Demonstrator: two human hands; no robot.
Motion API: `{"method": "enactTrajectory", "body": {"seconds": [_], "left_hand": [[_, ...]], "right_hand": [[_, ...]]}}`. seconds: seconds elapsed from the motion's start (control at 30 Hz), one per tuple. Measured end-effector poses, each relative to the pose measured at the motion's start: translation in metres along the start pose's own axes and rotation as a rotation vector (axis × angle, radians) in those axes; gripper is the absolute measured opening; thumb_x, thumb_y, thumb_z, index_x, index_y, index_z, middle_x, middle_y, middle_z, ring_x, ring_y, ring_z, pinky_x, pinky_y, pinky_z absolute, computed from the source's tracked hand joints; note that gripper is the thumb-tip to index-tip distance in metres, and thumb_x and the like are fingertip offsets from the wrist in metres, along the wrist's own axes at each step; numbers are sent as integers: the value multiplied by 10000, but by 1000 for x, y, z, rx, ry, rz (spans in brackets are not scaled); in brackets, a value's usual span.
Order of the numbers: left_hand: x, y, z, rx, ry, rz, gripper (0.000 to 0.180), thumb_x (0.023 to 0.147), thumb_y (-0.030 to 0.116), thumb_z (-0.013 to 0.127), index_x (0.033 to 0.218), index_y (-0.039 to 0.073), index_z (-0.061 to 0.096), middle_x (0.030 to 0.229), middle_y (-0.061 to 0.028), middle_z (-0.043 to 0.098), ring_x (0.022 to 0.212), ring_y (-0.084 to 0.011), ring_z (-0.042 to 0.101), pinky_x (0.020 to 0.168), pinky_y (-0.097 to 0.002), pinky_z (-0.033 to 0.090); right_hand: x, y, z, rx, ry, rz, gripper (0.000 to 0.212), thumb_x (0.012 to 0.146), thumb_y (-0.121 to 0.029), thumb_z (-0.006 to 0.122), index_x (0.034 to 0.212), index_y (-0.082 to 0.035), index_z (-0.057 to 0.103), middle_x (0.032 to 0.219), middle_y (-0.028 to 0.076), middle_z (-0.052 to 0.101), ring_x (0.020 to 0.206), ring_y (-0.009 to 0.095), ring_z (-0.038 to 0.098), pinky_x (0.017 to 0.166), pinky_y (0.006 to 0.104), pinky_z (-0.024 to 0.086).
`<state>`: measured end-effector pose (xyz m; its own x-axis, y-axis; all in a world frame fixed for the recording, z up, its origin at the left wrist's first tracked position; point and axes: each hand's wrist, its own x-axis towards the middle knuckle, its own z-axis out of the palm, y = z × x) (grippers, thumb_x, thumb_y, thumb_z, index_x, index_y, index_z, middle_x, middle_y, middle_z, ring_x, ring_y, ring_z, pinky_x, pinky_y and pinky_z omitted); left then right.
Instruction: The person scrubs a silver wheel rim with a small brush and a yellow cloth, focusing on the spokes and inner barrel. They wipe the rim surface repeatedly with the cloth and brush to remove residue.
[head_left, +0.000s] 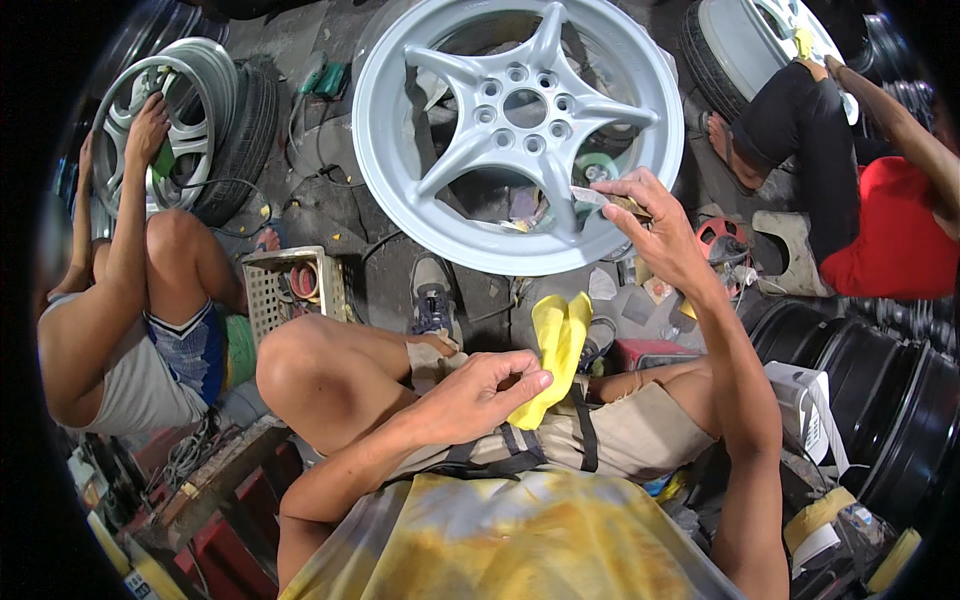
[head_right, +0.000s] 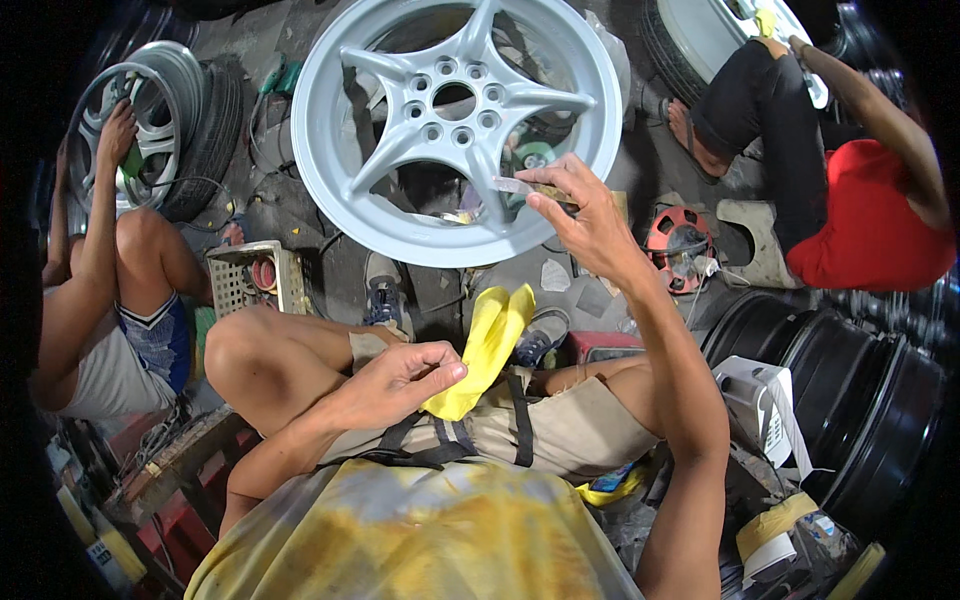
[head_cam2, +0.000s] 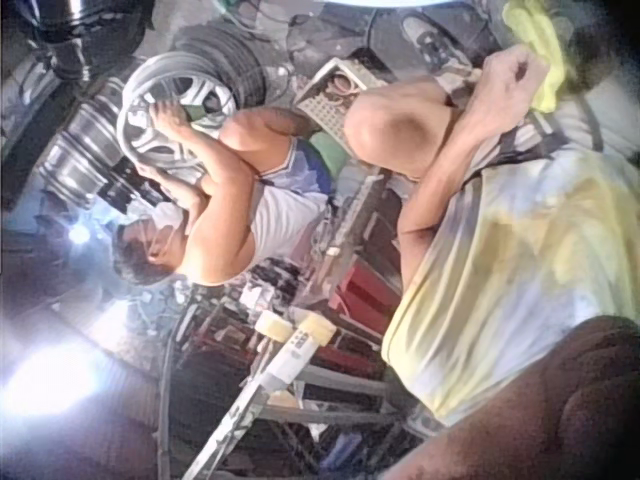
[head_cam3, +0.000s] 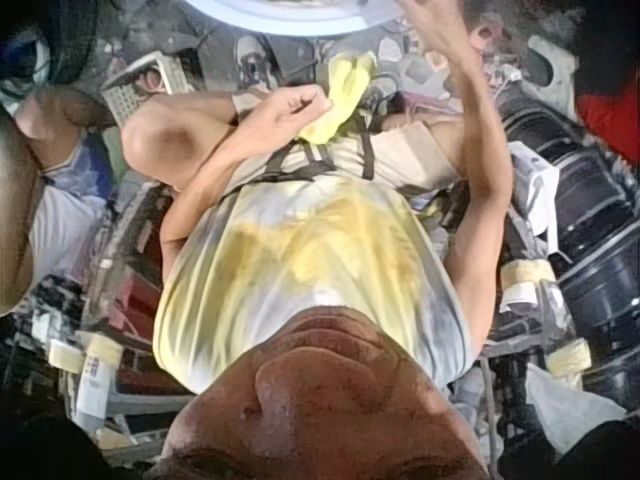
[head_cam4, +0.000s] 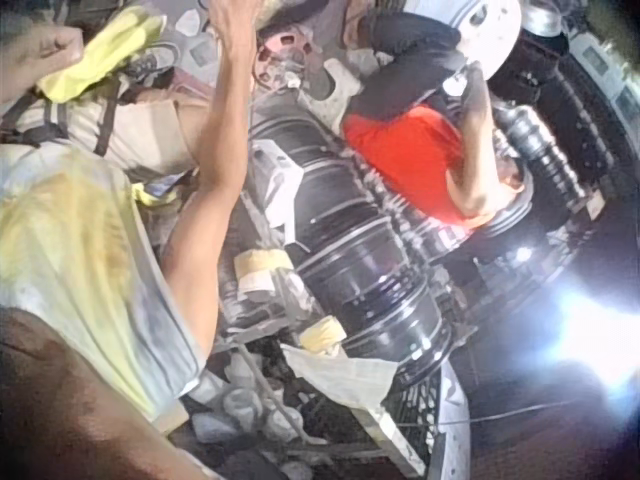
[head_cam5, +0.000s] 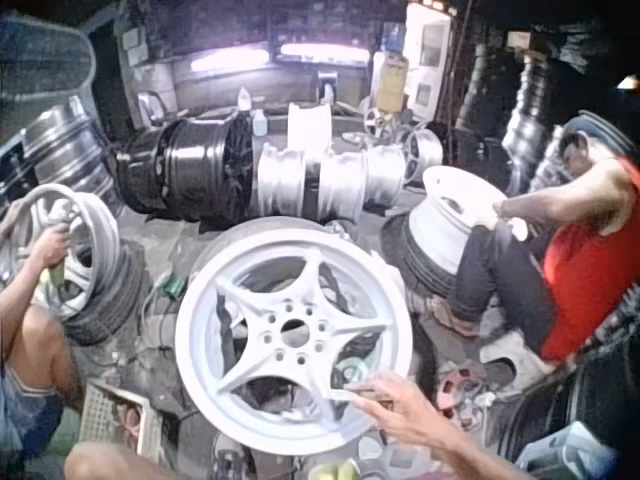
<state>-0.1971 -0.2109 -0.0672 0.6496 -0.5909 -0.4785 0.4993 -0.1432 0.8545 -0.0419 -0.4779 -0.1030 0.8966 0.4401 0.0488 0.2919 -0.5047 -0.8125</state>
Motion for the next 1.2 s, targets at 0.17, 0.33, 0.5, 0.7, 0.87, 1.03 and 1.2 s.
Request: {"method": "enactTrajectory", "body": {"seconds": [0.17,0.33,0.5,0.7,0.87,1.03,1.2], "left_hand": [[0,9,-2,9,21,-12,366,1072,273,542,875,-35,529,694,-12,407,668,-78,346,563,-320,330],[1,4,-3,38,17,-9,367,1069,277,546,863,-27,533,669,-18,391,642,-87,338,551,-330,322],[1,8,-2,18,33,-18,372,1069,276,547,846,-21,522,660,-16,371,630,-87,324,542,-334,312],[1,5,-3,31,22,12,361,1070,261,548,852,-26,526,679,-9,387,647,-78,334,546,-317,322],[1,9,-2,2,22,10,365,1069,257,550,847,-30,515,688,-7,385,656,-73,334,549,-310,328],[1,11,-7,45,-43,-78,308,1077,265,545,958,-16,590,802,34,533,773,-35,454,671,-247,423],[2,11,-2,-3,24,24,356,1068,255,553,854,-30,533,686,-5,388,651,-74,335,547,-309,326]], "right_hand": [[5,1,-3,-183,-45,-121,317,926,-125,689,1243,-114,701,998,117,589,967,309,565,891,410,468],[10,8,3,-252,-43,-188,312,925,-132,684,1236,-115,710,1010,115,587,966,302,556,892,425,466],[11,17,6,-300,-43,-165,311,919,-145,688,1226,-107,717,1016,113,592,976,300,561,893,429,469],[11,9,3,-317,-40,-159,294,917,-136,687,1205,-99,728,1015,117,591,973,310,574,892,433,472],[7,9,-2,-354,-10,-207,280,917,-113,686,1192,-85,729,993,125,594,959,308,587,858,424,484],[6,3,-4,-163,-16,-55,180,956,-111,652,1104,-28,712,891,138,623,823,305,615,771,397,498],[13,0,0,6,-19,124,200,989,-157,613,1011,34,670,776,158,631,698,312,608,699,382,487]]}}
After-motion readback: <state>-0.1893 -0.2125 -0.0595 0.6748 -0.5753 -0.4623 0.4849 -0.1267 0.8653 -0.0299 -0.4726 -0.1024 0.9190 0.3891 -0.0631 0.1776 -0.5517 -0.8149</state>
